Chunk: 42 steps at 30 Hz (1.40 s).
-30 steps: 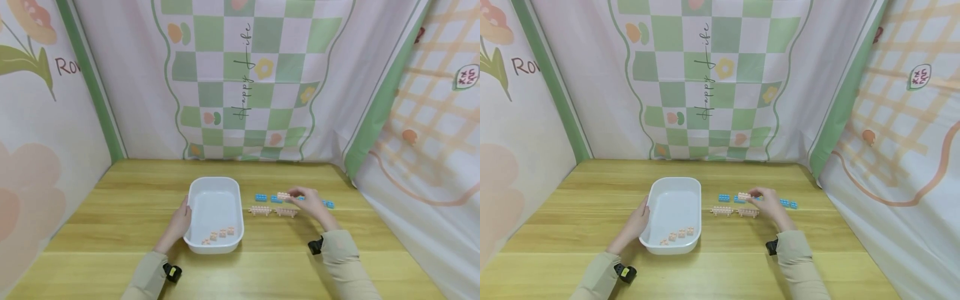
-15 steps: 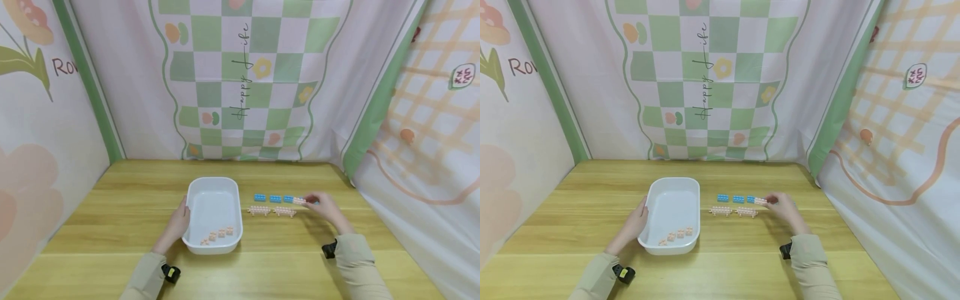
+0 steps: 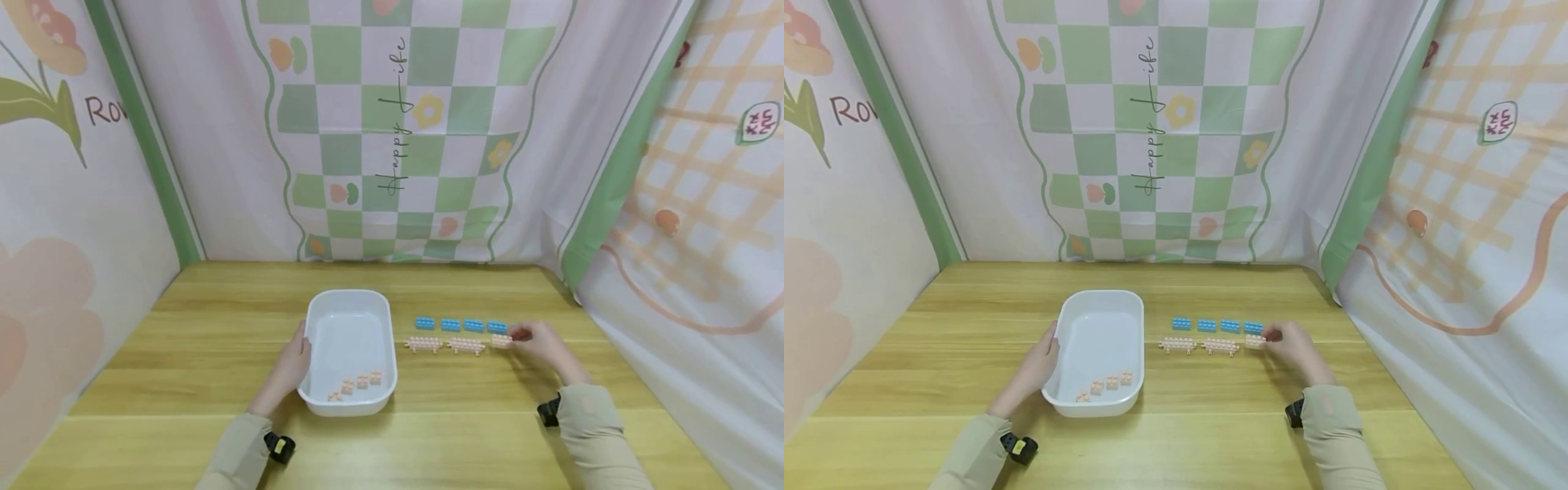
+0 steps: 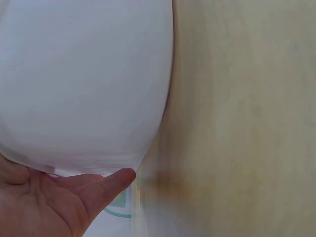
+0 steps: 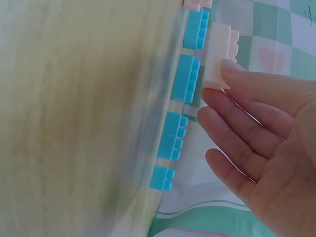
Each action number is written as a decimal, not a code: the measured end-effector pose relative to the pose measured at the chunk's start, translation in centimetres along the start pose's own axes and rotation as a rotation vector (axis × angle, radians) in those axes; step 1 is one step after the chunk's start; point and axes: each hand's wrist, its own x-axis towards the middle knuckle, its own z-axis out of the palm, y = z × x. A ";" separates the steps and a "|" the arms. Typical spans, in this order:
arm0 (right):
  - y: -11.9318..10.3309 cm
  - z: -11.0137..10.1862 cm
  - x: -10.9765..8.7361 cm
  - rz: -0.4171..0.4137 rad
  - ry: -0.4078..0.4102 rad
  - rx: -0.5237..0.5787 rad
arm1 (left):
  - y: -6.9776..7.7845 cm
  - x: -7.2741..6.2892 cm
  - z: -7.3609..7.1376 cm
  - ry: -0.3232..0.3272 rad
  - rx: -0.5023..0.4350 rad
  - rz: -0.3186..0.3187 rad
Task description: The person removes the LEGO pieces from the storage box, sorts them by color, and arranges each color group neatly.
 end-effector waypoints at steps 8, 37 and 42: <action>0.9 0.3 0.2 0.027 -0.033 -0.019 | 0.0 0.1 0.0 0.010 0.015 0.007; 1.0 0.7 0.2 0.094 -0.098 0.003 | -0.2 -0.1 0.1 -0.005 0.000 0.000; 1.0 0.6 0.3 0.083 -0.107 0.024 | -0.1 -0.1 0.1 0.001 0.002 -0.005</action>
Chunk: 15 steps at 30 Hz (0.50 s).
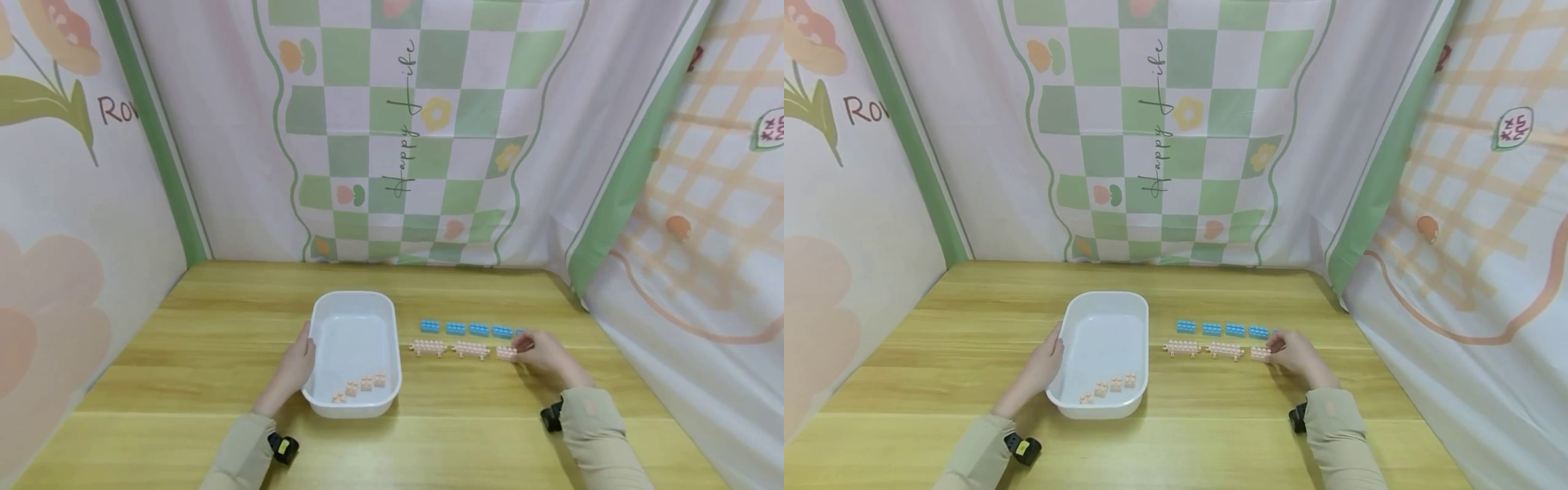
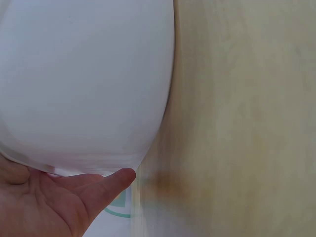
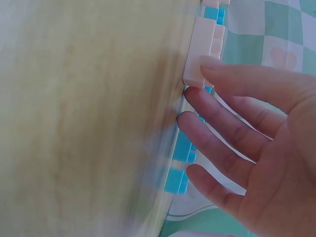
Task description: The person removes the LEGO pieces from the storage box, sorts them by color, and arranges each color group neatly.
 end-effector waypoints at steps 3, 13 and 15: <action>-0.2 -0.2 -0.3 -0.013 -0.004 0.015 | 0.0 0.0 0.0 0.000 0.001 0.002; -1.2 -0.7 -1.1 0.015 0.011 0.009 | 0.0 0.0 0.0 0.007 -0.002 0.017; -1.5 -0.6 -0.9 0.002 0.047 -0.010 | 0.0 0.0 0.1 0.006 -0.002 0.014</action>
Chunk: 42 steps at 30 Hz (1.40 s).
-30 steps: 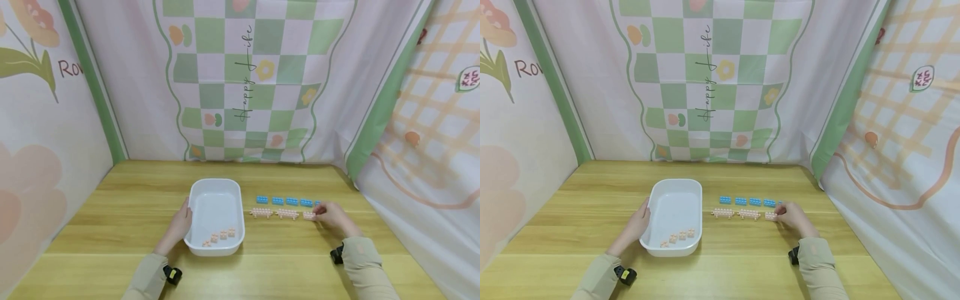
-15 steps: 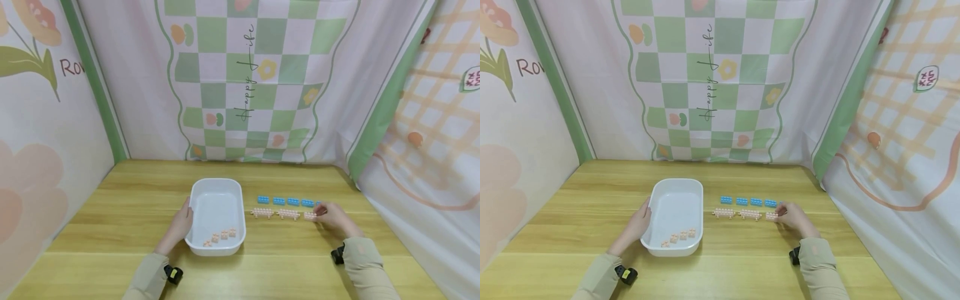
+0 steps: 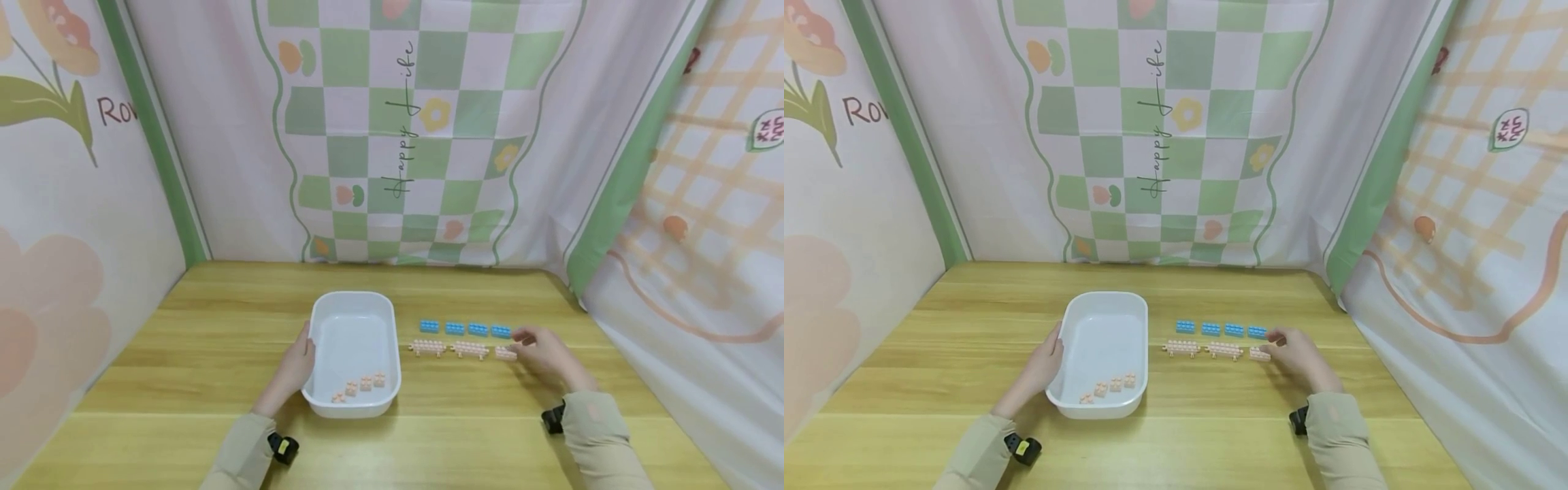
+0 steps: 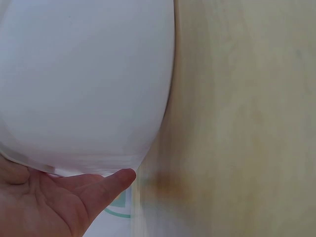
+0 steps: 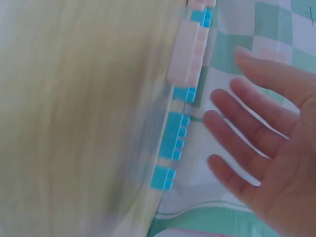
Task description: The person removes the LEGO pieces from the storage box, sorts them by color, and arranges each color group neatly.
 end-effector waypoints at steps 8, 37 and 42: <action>-2.6 1.3 1.7 -0.175 0.162 -0.056 | -0.1 0.0 -0.1 0.004 0.002 -0.007; -14.4 7.0 5.2 -0.439 0.068 0.071 | -0.2 0.2 -0.1 0.016 -0.047 0.007; -16.0 8.0 5.5 -0.480 0.061 0.103 | -0.2 0.3 0.0 0.022 -0.033 -0.006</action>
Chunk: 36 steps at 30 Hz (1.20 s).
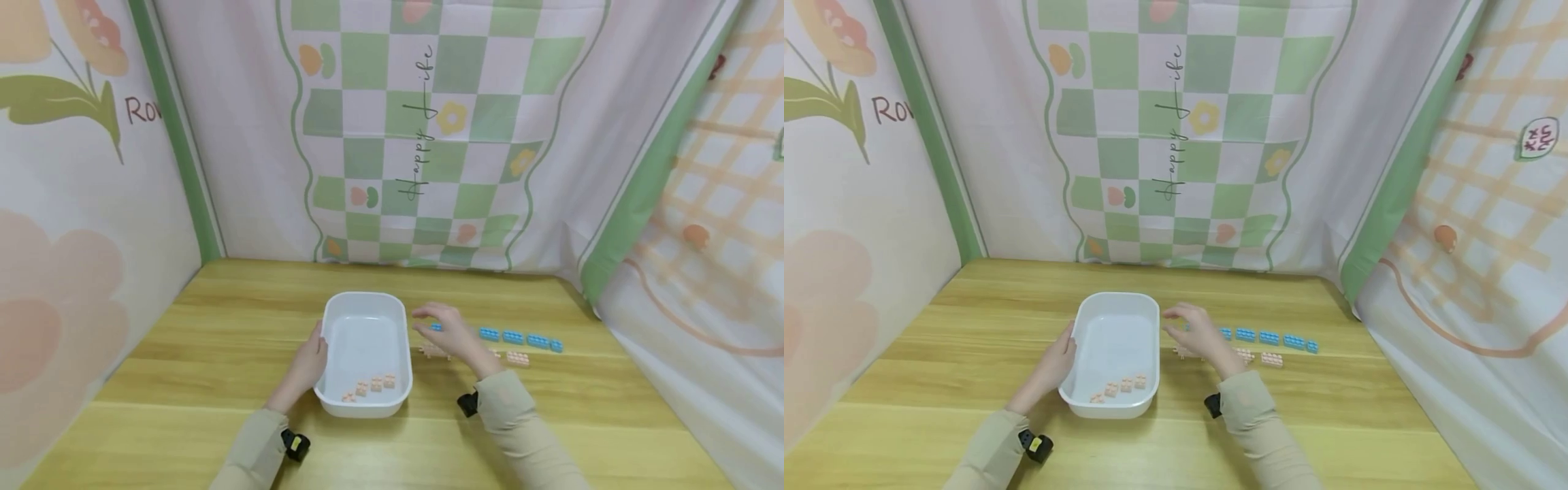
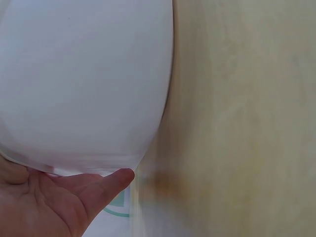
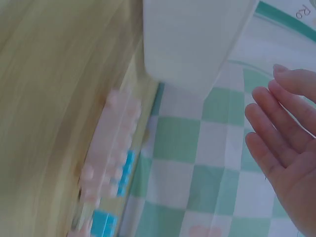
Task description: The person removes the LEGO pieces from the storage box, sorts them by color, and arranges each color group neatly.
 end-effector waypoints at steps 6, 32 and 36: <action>-1.1 1.8 1.0 -0.093 -0.017 -0.005 | 0.1 0.1 0.0 0.001 -0.006 -0.001; -3.7 6.2 2.0 -0.100 -0.458 0.023 | 0.1 0.1 0.1 0.017 0.000 0.017; -4.1 6.8 1.9 -0.067 -0.494 0.041 | 0.0 0.1 0.0 0.029 0.010 0.039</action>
